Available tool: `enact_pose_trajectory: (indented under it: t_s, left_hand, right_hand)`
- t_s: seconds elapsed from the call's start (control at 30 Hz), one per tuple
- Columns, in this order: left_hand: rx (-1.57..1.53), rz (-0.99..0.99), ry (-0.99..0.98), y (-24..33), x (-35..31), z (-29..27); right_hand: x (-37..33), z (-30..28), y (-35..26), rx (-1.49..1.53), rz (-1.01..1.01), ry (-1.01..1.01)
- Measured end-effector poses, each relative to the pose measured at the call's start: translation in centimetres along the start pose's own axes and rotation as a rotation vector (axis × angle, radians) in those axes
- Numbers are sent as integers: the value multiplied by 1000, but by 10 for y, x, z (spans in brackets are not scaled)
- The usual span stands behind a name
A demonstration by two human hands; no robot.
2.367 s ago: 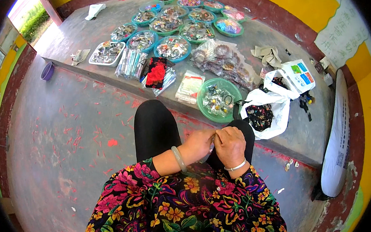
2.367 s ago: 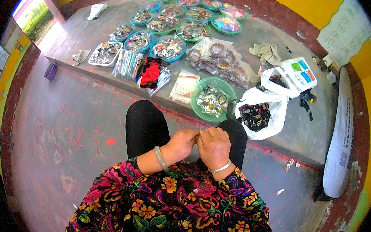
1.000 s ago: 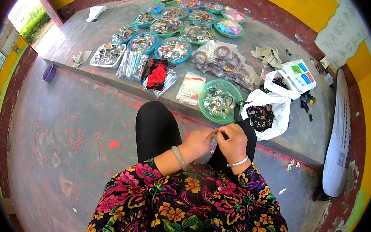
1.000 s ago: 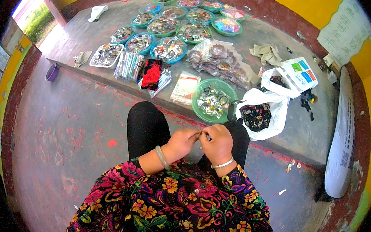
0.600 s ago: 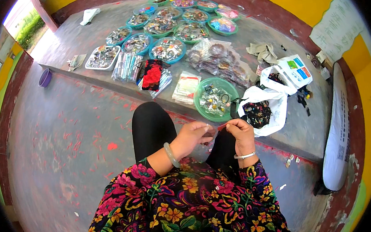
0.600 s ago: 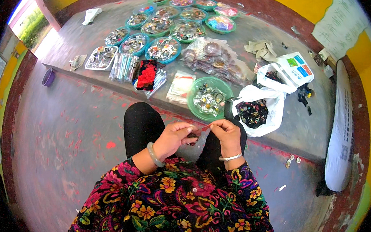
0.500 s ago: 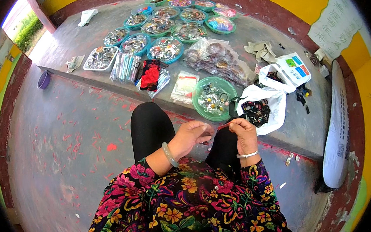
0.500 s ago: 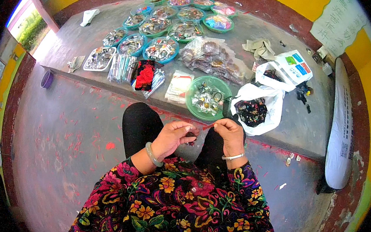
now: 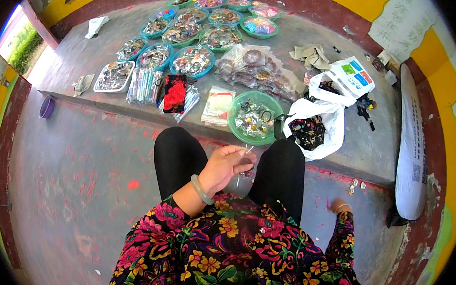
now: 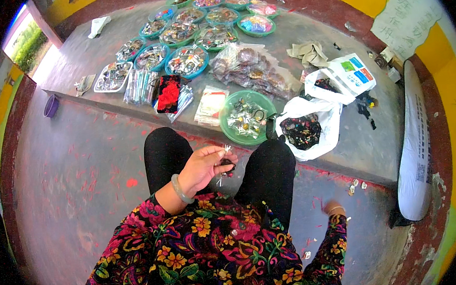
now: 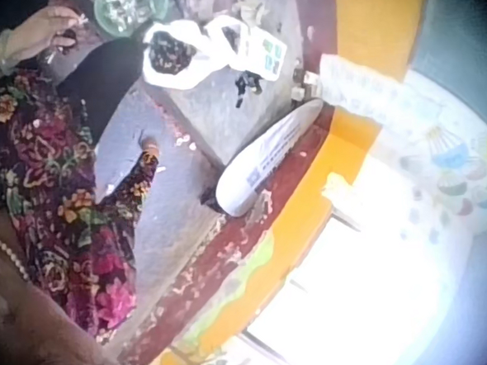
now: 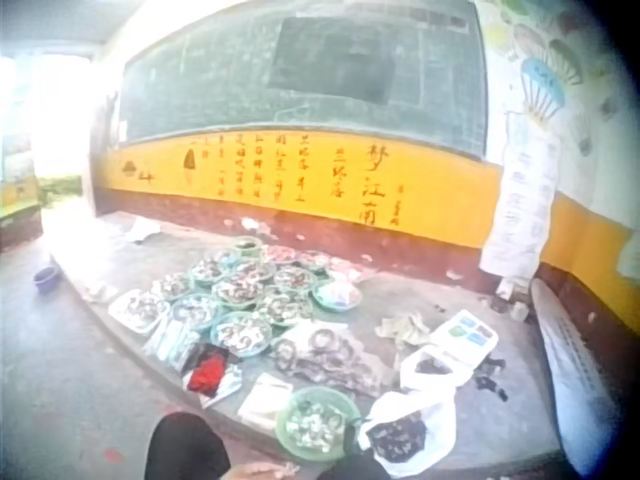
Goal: The person sits on a low step and repeatedly picks up small jewelry items from a green bowl, places them into clear plastic bags, and seals them. The person handles the items one by one, organizing the packaged pieces into a pile on the floor.
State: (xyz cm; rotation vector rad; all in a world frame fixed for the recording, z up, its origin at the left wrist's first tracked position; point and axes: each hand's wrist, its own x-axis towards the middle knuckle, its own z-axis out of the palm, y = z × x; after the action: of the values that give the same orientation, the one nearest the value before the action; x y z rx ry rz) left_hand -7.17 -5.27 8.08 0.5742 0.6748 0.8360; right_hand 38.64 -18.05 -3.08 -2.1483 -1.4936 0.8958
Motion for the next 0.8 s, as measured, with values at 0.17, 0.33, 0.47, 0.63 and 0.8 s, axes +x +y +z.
enact_pose_trajectory:
  t_s: [0.17,0.33,0.47,0.63,0.8]
  left_hand:
    - [-7,91,-76,2,-5,9]
    - [16,141,-128,7,-9,26]
    - [51,202,-112,9,-16,33]
    - [42,225,-43,1,-20,32]
    - [49,215,-13,0,-21,31]
  right_hand:
    - [-23,-5,-7,-947,460,-68]
    - [13,7,-109,-84,-200,463]
    - [0,21,-245,679,-235,8]
    - [-8,70,-309,966,-328,-301]
    - [-12,89,-316,938,-430,-158]
